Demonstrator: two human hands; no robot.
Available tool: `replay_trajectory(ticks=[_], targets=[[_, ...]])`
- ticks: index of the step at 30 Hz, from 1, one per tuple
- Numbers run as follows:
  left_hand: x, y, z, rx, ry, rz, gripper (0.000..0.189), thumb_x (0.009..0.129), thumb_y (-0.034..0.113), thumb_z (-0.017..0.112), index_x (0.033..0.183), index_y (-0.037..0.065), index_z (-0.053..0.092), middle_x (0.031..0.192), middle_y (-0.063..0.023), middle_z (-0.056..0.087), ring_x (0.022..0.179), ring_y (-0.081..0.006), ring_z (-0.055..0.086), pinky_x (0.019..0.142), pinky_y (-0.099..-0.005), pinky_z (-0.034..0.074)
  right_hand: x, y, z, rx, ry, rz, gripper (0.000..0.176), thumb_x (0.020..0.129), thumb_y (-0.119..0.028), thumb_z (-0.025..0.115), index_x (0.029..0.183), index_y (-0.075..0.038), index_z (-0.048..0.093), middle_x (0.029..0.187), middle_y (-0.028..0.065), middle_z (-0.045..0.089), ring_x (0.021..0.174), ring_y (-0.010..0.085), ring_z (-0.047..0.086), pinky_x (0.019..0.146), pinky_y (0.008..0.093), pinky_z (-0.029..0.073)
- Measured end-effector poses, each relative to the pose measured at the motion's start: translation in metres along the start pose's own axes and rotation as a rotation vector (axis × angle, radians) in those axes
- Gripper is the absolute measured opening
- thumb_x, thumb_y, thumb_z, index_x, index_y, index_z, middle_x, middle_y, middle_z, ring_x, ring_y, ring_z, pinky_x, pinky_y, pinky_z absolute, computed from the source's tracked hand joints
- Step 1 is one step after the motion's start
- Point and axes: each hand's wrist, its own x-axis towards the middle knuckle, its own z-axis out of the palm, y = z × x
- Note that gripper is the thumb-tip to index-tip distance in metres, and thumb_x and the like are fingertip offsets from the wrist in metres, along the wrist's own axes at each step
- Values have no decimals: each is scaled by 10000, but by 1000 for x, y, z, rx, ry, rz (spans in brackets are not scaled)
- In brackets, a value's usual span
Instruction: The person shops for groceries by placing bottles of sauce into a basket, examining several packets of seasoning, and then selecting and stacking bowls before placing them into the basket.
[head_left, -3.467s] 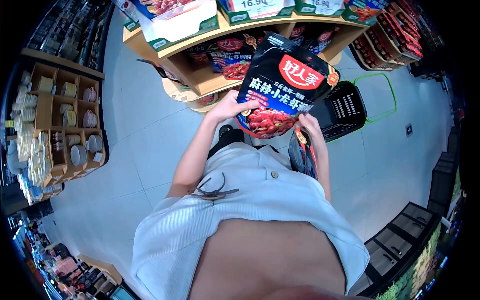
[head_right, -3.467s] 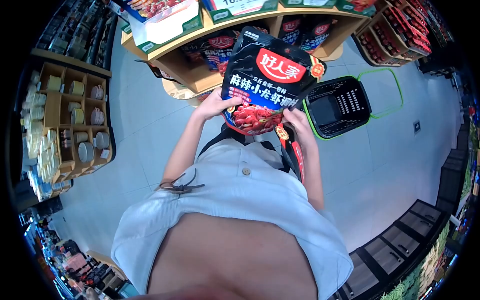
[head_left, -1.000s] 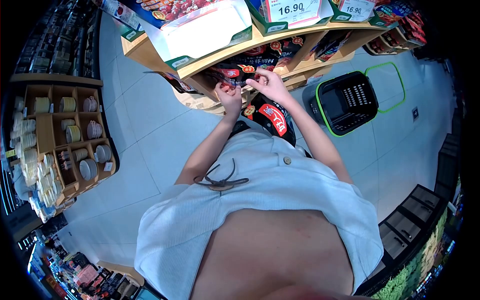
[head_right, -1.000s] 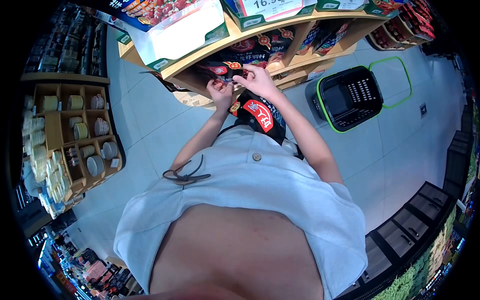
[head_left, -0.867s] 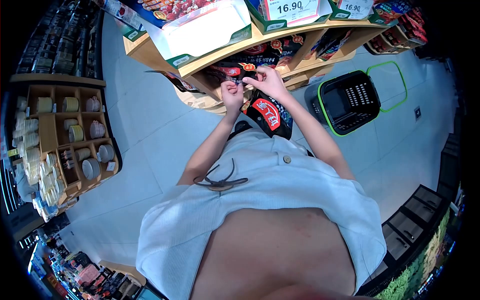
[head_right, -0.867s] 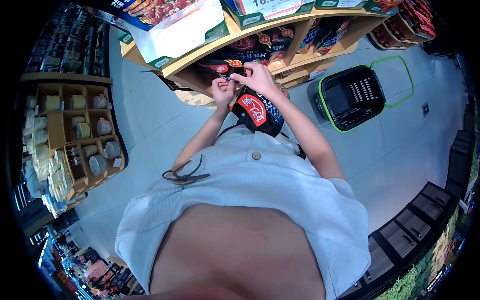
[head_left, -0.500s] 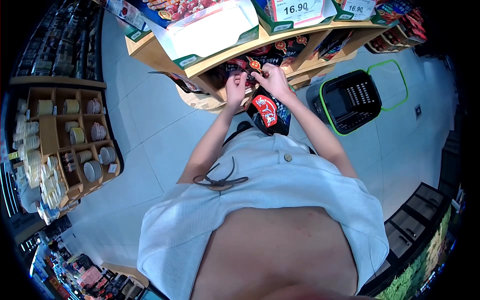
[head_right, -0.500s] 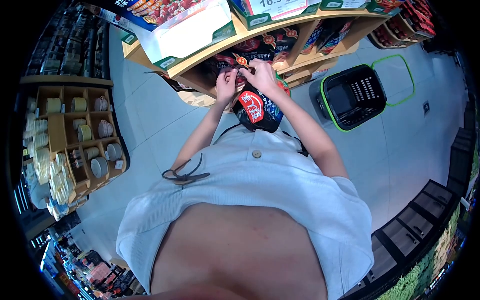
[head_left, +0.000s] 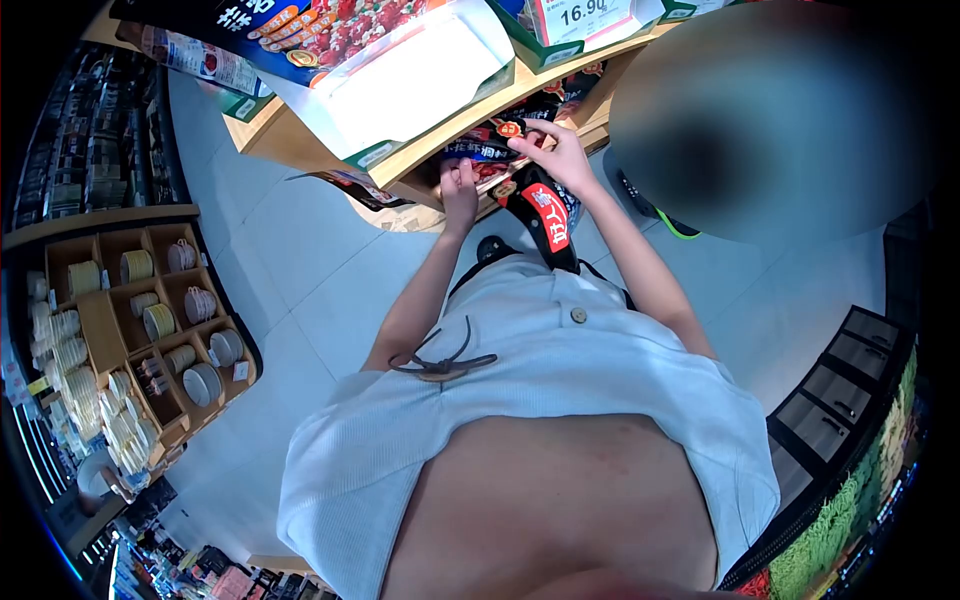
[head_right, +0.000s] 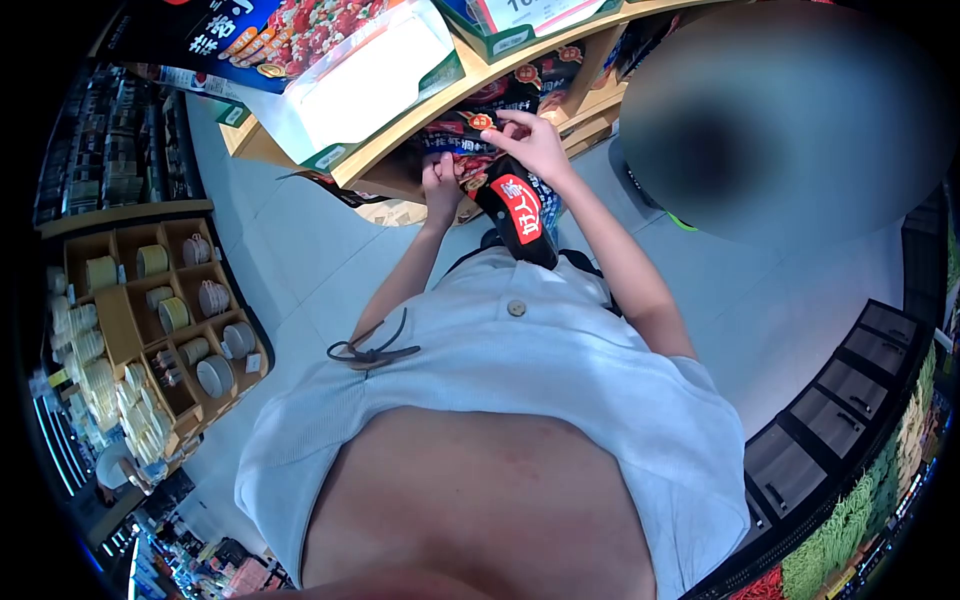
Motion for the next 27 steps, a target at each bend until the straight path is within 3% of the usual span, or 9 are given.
replay_trajectory(ticks=[2,6,11,17,19,21,24,25,27], targets=[[0,10,3,26,26,38,187,946,212,473,998,34,447,686,-2,515,609,-58,485,529,-201,389,0,27,-10,312,4,28,339,836,-182,670,1114,5,619,821,1,632,700,52,538,653,195,447],[10,17,9,-27,229,203,178,956,208,455,981,32,441,716,-24,504,592,-66,462,520,-211,384,-23,43,-29,391,175,192,236,832,-176,676,970,16,676,814,2,651,700,38,553,639,174,445],[17,10,1,-44,114,154,191,966,230,442,929,43,439,667,-7,480,546,-79,439,514,-220,382,-51,53,-53,396,498,266,236,864,-237,637,872,-9,698,770,-35,638,619,26,463,582,177,391],[-35,10,9,-194,70,-250,251,963,270,450,818,65,443,610,-20,473,549,-102,468,530,-243,402,-97,92,-98,646,1013,294,291,897,-273,591,802,-6,662,752,19,625,665,72,528,638,219,435],[-64,10,10,93,-245,-456,206,949,261,475,877,68,478,672,-28,526,593,-106,518,555,-236,429,-107,100,-121,646,1216,360,326,914,-298,555,784,-9,632,783,47,633,716,113,567,692,253,460],[-98,10,29,169,-622,-492,317,871,270,605,1089,70,491,931,-85,587,831,-170,590,689,-290,482,-120,85,-146,798,1217,314,337,917,-324,546,788,-20,615,784,41,622,711,123,573,694,273,475],[-128,69,92,444,-993,-104,897,663,272,803,1382,112,292,1347,-137,393,1248,-276,380,993,-408,365,-135,55,-181,981,1130,309,352,929,-379,500,854,-45,578,851,64,630,742,152,602,680,302,515],[-133,76,112,448,-943,96,856,670,251,794,1368,87,326,1344,-130,405,1253,-280,377,1019,-387,341,-139,48,-190,1036,1100,298,364,934,-391,483,898,-42,580,894,81,643,761,167,617,676,312,529],[-139,97,151,505,-988,215,771,682,198,788,1326,44,393,1300,-129,473,1220,-234,432,1002,-370,344,-145,41,-199,1016,1051,332,386,929,-417,481,893,-43,570,882,54,630,783,141,607,710,304,517]])
